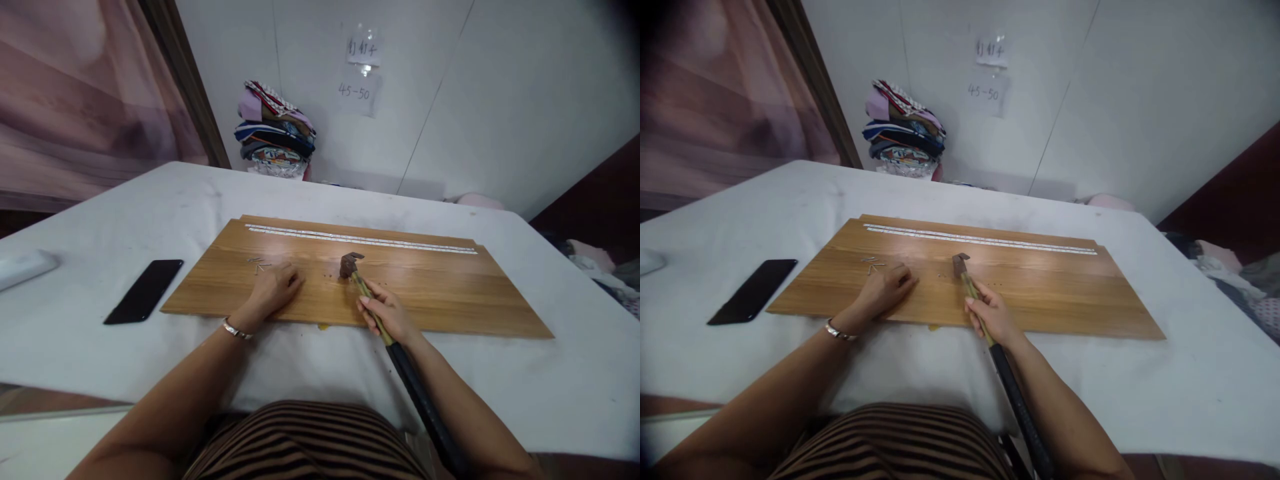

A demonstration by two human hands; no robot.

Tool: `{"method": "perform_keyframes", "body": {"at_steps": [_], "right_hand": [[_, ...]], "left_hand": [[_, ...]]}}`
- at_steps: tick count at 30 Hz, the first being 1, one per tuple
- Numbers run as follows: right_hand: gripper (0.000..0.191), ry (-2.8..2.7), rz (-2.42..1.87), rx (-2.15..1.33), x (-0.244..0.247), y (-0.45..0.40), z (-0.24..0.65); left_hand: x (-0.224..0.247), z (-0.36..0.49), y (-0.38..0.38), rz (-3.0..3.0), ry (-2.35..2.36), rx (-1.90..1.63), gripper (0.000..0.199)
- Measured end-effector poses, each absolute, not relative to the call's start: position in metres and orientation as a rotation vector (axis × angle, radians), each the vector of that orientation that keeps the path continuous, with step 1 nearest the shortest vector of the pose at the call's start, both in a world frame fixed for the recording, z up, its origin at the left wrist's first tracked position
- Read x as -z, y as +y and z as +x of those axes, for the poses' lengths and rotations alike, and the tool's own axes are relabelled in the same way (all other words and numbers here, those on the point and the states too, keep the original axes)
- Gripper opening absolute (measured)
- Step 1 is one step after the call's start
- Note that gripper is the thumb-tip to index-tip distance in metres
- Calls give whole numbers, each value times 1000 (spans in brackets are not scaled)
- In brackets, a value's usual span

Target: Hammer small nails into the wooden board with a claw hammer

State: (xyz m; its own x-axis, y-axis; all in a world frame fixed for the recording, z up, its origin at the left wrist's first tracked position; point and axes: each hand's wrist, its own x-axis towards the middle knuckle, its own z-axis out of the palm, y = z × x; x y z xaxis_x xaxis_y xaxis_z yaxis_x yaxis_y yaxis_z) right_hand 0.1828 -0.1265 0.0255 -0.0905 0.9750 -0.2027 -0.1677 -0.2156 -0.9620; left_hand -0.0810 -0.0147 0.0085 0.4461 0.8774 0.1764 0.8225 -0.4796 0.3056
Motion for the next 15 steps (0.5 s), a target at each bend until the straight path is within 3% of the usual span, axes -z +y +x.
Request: {"method": "perform_keyframes", "body": {"at_steps": [15], "right_hand": [[73,-1020,-1178,-1481,-26,-127,183]], "left_hand": [[-8,-82,-14,2495,1479,-475,22]]}}
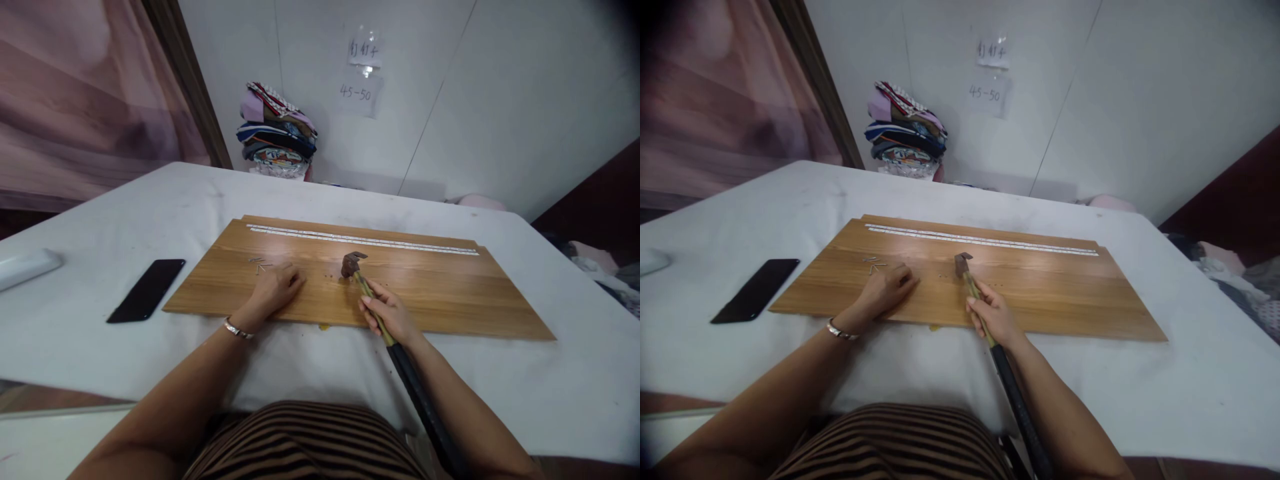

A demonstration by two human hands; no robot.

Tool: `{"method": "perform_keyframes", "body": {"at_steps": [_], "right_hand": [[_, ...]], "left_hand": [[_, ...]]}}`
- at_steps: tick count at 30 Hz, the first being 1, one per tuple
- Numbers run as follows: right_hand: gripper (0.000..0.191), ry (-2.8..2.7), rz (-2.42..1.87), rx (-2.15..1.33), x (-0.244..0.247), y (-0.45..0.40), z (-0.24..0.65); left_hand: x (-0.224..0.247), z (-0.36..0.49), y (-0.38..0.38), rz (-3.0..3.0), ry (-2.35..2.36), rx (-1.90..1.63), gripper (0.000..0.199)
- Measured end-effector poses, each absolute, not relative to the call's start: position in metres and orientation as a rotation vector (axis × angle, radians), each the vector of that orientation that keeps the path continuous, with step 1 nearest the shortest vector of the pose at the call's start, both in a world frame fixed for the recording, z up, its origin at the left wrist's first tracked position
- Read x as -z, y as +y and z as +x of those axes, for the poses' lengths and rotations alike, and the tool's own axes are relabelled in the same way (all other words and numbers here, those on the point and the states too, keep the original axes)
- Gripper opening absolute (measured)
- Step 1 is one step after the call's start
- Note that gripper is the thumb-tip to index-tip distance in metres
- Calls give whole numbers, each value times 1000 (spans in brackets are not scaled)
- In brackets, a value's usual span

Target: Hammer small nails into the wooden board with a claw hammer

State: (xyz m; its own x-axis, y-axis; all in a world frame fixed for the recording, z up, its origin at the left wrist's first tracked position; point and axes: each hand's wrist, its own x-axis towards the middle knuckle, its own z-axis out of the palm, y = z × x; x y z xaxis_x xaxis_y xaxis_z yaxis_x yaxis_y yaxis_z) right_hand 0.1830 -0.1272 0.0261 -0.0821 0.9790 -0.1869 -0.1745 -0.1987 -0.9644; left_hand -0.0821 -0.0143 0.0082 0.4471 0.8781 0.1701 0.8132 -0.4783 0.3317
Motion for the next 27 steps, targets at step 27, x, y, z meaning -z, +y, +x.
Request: {"method": "perform_keyframes", "body": {"at_steps": [27], "right_hand": [[72,-1008,-1180,-1502,-24,-128,184]], "left_hand": [[-13,-91,-6,2123,1335,-806,29]]}}
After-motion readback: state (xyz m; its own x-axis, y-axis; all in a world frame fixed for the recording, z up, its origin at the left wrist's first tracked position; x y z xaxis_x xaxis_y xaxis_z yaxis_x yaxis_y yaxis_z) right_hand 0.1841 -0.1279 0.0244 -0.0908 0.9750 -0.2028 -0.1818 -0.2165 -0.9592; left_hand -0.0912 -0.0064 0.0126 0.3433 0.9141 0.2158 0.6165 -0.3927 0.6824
